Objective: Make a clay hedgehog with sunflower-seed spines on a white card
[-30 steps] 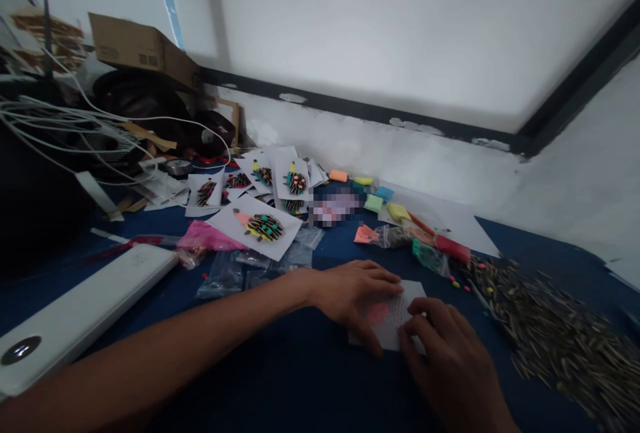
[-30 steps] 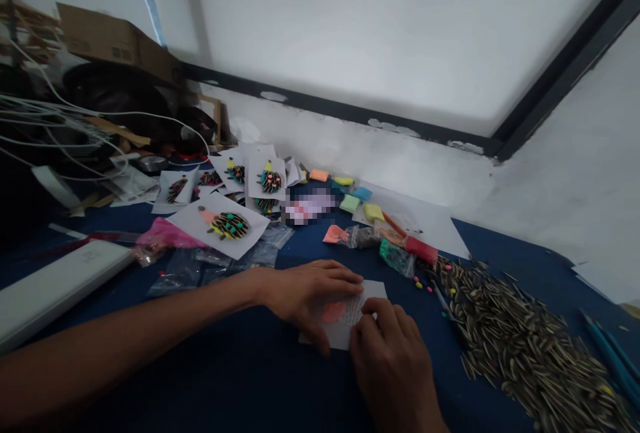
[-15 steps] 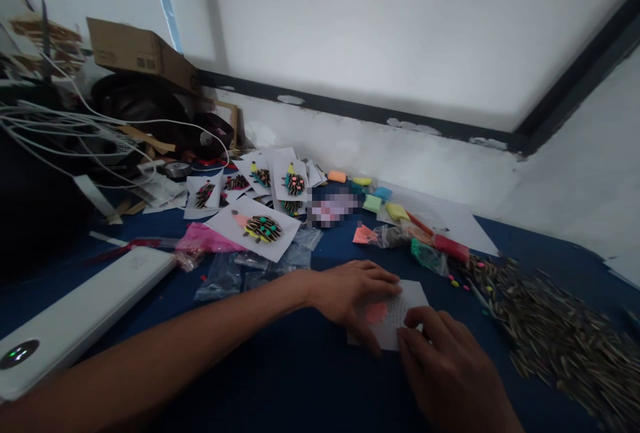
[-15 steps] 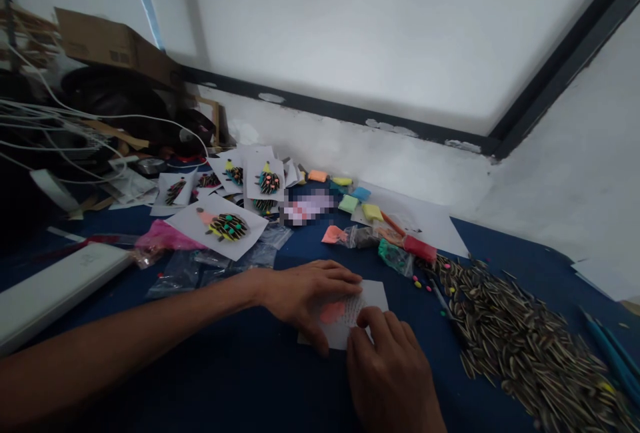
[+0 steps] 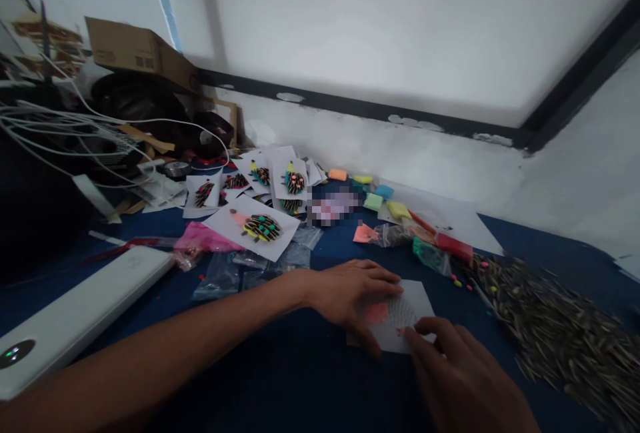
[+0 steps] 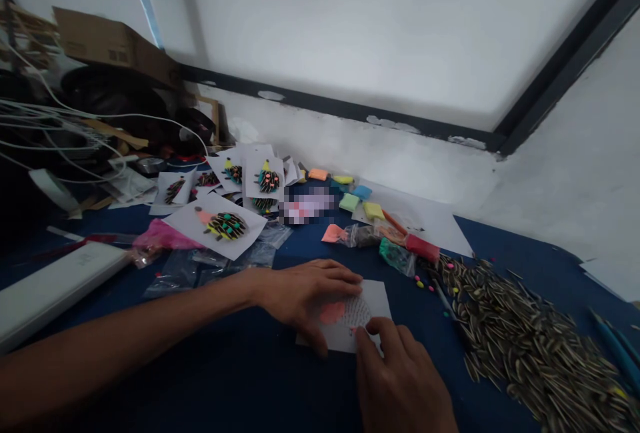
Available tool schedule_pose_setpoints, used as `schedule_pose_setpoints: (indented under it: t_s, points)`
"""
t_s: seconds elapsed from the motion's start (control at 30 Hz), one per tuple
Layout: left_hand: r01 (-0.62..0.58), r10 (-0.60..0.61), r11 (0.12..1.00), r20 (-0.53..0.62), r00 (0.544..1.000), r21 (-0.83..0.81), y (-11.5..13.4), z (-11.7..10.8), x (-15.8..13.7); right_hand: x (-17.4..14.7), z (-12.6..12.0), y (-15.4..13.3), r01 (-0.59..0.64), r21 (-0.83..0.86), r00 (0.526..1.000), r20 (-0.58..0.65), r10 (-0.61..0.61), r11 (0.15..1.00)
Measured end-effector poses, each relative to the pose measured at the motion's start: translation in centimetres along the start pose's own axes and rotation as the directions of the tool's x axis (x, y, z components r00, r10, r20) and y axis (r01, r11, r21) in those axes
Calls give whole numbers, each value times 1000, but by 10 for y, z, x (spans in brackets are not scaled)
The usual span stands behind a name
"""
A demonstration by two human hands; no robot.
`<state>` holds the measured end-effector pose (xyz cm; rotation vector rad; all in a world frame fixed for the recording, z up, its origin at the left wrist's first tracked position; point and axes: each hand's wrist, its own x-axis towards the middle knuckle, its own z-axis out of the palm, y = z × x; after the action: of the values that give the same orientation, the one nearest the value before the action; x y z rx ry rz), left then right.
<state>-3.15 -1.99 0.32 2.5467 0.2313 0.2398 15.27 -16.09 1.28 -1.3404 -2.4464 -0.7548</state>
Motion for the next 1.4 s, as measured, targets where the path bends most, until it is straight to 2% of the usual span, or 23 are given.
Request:
schedule_pose_setpoints:
  t_s: [0.43,0.63,0.87,1.23,1.4]
  points:
    - [1,-1,1000,-9,1000,4,-3,3,1,-5,7,-7,21,83,998,60,-26,996]
    - [-1,1,1000,0,1000,-1,-1,1,0,-4,6,-7,37,64,998,40,-39,997]
    - [1,-1,1000,-4,1000,-5,-2,2,0,-9,6,-3,1,71,993,118,-9,997]
    - [5,-4,1000,-7,1000,1,0,0,0,-14,0,4,26,121,979,197,-50,992]
    - [-11,12,1000,-12,1000,17,-1,1,0,-14,-1,5,28,115,985,167,-47,993]
